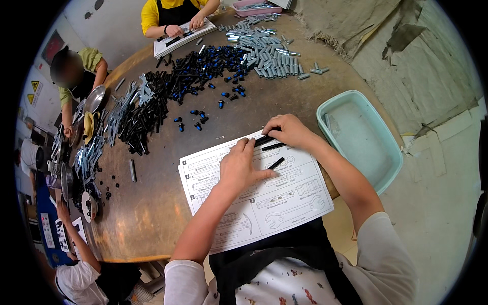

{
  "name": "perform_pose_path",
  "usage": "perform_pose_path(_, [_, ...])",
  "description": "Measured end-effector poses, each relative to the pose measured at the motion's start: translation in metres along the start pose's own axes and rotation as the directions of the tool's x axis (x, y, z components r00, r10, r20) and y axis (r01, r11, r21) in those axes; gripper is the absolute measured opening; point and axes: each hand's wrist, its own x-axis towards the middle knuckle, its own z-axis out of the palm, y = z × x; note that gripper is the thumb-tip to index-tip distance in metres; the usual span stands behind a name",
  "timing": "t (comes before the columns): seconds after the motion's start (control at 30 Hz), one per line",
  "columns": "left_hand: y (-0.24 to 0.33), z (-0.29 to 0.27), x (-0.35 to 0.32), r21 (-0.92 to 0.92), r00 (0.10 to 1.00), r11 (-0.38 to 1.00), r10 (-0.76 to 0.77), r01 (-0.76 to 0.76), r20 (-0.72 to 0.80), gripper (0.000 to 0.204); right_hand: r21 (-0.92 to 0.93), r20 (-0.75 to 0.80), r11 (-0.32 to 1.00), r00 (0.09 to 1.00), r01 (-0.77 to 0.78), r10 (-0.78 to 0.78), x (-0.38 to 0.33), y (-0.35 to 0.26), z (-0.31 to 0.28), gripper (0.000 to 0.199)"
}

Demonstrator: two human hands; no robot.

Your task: The person assembles small mechanical components using bolts, nuts, and metal rods at a workbench. They follow a printed instruction sheet, repeatedly picking parts from piles, joining them, and placing assembled units on the sheet or into a tray.

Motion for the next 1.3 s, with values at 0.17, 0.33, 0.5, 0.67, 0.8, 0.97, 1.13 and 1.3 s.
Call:
perform_pose_path(0.17, [-0.005,0.016,-0.003,0.027,0.990,0.997,0.073,-0.070,-0.121,0.082,-0.064,0.023,0.993,0.995,0.103,-0.101,-0.015,-0.007,0.002,0.014])
perform_pose_path(0.33, [-0.020,0.025,0.014,-0.083,0.982,0.990,0.099,-0.113,-0.163,0.052,-0.193,-0.315,0.980,0.949,-0.041,-0.022,-0.048,-0.024,0.015,0.027])
perform_pose_path(0.5, [-0.021,0.029,0.017,-0.167,0.954,0.965,0.156,-0.202,-0.255,0.048,-0.408,-0.134,0.879,0.969,-0.246,0.209,-0.088,-0.033,0.032,0.072])
perform_pose_path(0.67, [-0.022,0.027,0.022,-0.247,0.969,0.955,0.114,-0.168,-0.219,0.046,-0.335,-0.130,0.934,0.988,-0.127,0.088,-0.082,-0.038,0.043,0.073])
perform_pose_path(0.8, [-0.024,0.029,0.022,-0.269,0.968,0.948,0.107,-0.168,-0.228,0.049,-0.140,-0.258,0.987,0.965,-0.081,0.043,-0.075,-0.025,0.026,0.075])
perform_pose_path(0.97, [-0.030,0.023,0.016,-0.308,0.974,0.938,0.098,-0.159,-0.202,0.050,-0.127,-0.249,0.991,0.969,-0.038,0.005,-0.066,-0.014,0.020,0.068])
perform_pose_path(1.13, [-0.035,0.024,0.017,-0.301,0.971,0.940,0.095,-0.160,-0.219,0.041,-0.137,-0.271,0.991,0.962,-0.002,-0.036,-0.061,-0.013,0.021,0.057])
perform_pose_path(1.3, [-0.037,0.021,0.014,-0.308,0.969,0.933,0.118,-0.183,-0.218,0.043,-0.171,-0.238,0.985,0.971,-0.028,-0.013,-0.062,-0.017,0.021,0.058])
